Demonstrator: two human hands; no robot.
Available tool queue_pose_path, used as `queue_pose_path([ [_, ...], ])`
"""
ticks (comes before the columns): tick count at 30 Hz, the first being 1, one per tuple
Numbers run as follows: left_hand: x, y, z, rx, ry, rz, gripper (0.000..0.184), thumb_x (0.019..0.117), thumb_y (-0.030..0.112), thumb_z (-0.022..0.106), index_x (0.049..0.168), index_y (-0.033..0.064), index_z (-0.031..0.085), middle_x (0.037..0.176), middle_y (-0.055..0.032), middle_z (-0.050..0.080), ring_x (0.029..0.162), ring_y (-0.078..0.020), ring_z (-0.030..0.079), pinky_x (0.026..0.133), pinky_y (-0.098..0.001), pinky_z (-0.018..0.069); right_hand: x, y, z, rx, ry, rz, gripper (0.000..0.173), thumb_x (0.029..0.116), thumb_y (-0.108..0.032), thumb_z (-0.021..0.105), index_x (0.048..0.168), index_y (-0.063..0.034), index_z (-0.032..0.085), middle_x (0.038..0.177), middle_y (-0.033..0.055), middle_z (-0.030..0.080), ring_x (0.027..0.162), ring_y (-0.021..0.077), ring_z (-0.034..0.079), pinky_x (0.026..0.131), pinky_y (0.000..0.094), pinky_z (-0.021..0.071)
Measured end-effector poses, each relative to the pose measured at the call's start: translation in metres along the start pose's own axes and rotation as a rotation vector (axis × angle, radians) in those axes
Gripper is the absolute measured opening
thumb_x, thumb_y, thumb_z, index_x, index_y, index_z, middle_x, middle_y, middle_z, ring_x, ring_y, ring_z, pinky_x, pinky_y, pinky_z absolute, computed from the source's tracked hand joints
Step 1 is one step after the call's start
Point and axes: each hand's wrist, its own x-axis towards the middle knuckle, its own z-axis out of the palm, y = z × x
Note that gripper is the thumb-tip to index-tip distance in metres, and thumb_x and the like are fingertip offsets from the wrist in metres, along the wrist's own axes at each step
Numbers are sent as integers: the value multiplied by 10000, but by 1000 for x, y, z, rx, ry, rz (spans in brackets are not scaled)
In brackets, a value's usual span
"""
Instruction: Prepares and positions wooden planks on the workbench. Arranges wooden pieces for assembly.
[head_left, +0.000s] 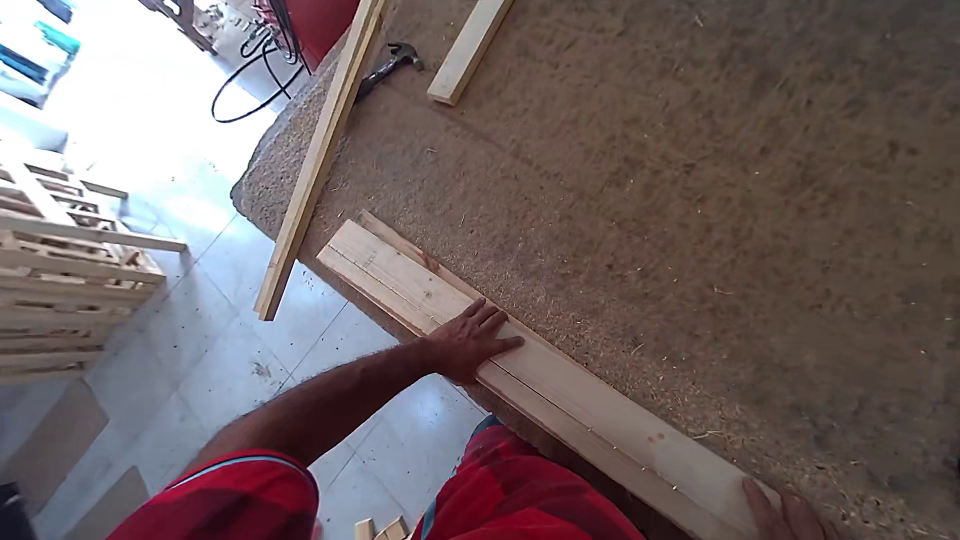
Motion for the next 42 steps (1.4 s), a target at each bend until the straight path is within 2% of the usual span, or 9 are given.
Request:
queue_pose_path([
  [11, 128, -115, -69, -19, 75, -97, 1192, 624, 731, 835, 1611, 295, 330, 1633, -172, 333, 1530, -384, 273, 1235, -619, 206, 160, 21, -81, -103, 63, 140, 1162, 702, -556, 891, 1625, -155, 310, 1599, 291, 331, 1489, 485, 317, 1169, 647, 353],
  [15, 124, -105, -51, -8, 7, -169, 1074, 764, 727, 747, 1633, 299, 284, 1715, -170, 134, 1579, -415, 100, 1231, -670, 159, 156, 4, -83, -76, 18, 246, 1035, 811, -576, 814, 1622, -152, 330, 1678, 252, 212, 1543, 435, 240, 1197, 621, 304],
  [18, 83, -73, -41, -112, 104, -90, 921, 802, 676, 735, 1531, 174, 481, 1666, -151, 302, 1540, -383, 270, 1216, -621, 280, 108, -31, -79, 130, 122, 307, 809, 901, -476, 766, 1541, -87, 458, 1641, 237, 317, 1485, 432, 371, 1171, 630, 376],
  [22, 21, -39, 4, -83, -130, -91, 1280, 639, 714, 850, 1632, 140, 282, 1722, -74, 182, 1589, -313, 141, 1242, -621, 191, 32, -55, -7, 152, -43, 254, 1101, 740, -588, 852, 1596, -101, 359, 1652, 165, 334, 1506, 352, 359, 1205, 583, 337],
  [29, 29, -28, -7, 27, -106, -158, 1168, 507, 625, 951, 1501, 209, 500, 1370, -160, 572, 1282, -379, 531, 1125, -606, 368, 33, -57, 5, 38, 5, 292, 1229, 561, -607, 947, 1559, -128, 413, 1438, 222, 531, 1340, 428, 501, 1158, 634, 352],
  [33, 19, -30, -42, 8, -92, -71, 619, 657, 564, 923, 1063, 139, 727, 1028, -88, 689, 1016, -312, 665, 883, -556, 558, 30, -51, -40, 86, -63, 262, 626, 712, -563, 895, 1090, -93, 729, 1095, 140, 695, 1057, 365, 658, 905, 605, 542],
  [36, -23, -24, -49, 23, 148, 98, 241, 788, 259, 828, 792, 95, 652, 783, -76, 633, 769, -305, 678, 614, -508, 564, -1, -67, -55, 45, 116, 223, 291, 793, -308, 882, 836, -102, 682, 900, 93, 673, 909, 321, 677, 745, 538, 580],
  [39, -51, -23, -5, 19, 339, 62, 177, 892, 191, 643, 857, 18, 657, 843, -170, 654, 865, -400, 667, 740, -564, 546, -17, -78, -12, 10, 325, 205, 196, 814, -154, 825, 871, -31, 683, 924, 167, 675, 952, 385, 666, 838, 563, 562],
  [42, -59, -23, 31, -35, 117, -41, 311, 915, 363, 752, 1003, 65, 738, 1070, -161, 697, 1123, -385, 646, 949, -588, 535, -15, -87, 26, 50, 196, 226, 353, 875, -386, 809, 1024, -76, 729, 1137, 153, 674, 1124, 364, 639, 972, 555, 533],
])
